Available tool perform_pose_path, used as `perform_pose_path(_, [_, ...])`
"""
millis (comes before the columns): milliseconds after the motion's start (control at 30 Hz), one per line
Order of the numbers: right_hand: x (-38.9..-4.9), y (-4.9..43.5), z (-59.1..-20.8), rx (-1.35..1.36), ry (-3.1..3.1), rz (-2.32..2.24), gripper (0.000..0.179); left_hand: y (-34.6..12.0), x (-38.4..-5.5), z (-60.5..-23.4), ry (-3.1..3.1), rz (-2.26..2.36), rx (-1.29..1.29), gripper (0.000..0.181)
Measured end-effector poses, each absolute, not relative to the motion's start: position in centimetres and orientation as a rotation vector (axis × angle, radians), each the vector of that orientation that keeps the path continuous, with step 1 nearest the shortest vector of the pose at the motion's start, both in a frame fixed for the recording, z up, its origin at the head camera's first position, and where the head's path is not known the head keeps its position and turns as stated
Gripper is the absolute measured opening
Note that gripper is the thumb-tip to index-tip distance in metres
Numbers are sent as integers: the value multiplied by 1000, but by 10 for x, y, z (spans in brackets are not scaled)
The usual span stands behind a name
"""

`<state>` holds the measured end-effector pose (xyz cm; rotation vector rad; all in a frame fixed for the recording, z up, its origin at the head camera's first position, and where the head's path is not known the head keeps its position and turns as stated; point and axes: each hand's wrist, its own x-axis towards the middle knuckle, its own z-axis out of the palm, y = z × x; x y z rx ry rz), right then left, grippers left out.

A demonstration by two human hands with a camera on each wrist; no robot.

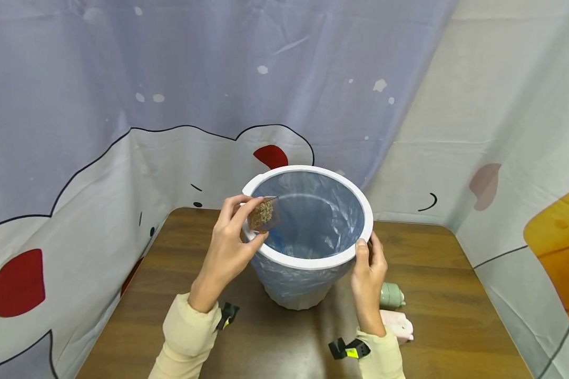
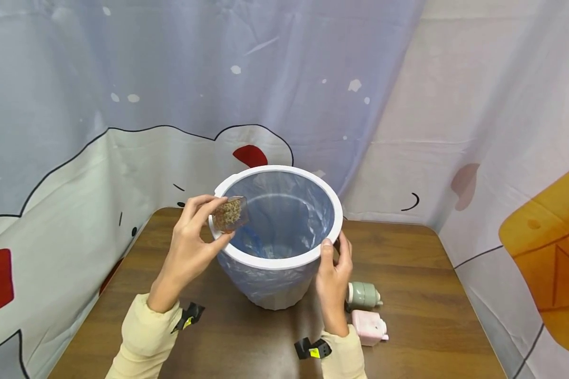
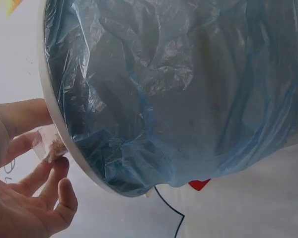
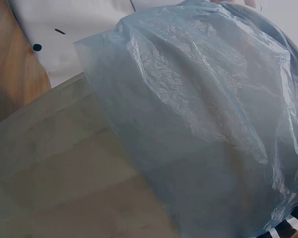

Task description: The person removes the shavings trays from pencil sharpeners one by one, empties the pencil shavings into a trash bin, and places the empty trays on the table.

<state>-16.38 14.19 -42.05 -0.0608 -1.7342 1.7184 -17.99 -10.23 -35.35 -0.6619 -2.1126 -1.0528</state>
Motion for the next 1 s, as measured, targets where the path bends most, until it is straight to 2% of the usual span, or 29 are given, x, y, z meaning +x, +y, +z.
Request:
perform_pose_path(500, [-163, 141, -419, -95, -1732, 1738, 37, -102, -188, -346, -2131, -752, -758, 62])
perform_pose_path(1000, [-165, 141, -419, -89, -1722, 1737, 38, -103, -191, -341, -2171, -719, -833, 63])
